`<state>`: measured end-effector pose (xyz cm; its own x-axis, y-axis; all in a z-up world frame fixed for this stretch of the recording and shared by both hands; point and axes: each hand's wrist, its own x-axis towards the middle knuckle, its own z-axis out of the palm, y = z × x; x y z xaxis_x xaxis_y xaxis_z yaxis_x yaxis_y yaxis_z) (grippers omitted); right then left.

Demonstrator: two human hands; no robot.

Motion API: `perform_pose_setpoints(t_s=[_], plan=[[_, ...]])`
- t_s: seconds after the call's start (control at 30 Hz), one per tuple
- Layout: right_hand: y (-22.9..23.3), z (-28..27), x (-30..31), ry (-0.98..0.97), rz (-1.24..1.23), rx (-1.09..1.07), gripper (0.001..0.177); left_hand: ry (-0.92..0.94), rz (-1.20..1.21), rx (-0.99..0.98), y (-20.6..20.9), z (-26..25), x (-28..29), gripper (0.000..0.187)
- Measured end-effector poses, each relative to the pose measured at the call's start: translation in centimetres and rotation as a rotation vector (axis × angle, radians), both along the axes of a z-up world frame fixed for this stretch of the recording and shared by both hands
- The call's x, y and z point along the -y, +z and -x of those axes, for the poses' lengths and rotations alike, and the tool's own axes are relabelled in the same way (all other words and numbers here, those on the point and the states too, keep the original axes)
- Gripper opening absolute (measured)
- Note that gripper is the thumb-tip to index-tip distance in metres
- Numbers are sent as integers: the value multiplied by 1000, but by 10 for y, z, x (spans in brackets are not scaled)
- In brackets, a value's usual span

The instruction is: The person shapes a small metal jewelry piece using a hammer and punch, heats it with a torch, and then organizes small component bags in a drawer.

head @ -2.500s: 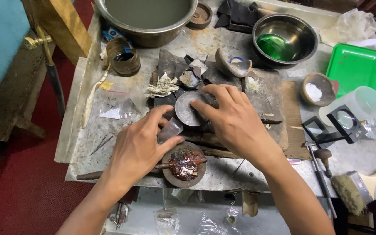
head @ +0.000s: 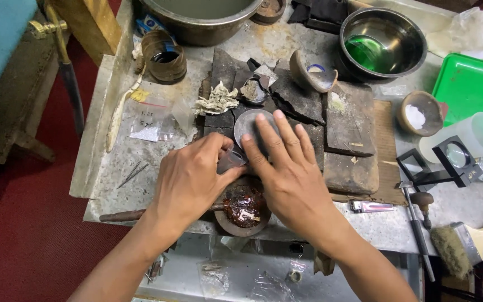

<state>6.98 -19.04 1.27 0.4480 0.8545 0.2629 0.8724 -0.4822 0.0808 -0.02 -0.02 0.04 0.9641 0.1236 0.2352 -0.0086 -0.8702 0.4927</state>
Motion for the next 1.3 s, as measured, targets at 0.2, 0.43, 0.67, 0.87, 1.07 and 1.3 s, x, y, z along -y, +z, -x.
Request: perform_pose_setpoints(t_s=[0.2,0.43,0.67,0.87,1.07,1.3], plan=[[10,6,-11,122,-181,-341,65,-11,112,29,3,8,1,44],[34,19,-16,252,-417,-448,29,-89,-13,381,16,38,14,34],[49,52,20,565,-361,-575,27,-151,164,439,17,106,25,75],[-3,68,74,198,-40,-1027,69,-323,758,55,-27,138,33,24],[14,82,86,333,-39,-1007,32,-327,850,-129,-51,144,44,42],[-21,87,114,164,-35,-1084,14,-449,742,-14,-60,139,58,7]])
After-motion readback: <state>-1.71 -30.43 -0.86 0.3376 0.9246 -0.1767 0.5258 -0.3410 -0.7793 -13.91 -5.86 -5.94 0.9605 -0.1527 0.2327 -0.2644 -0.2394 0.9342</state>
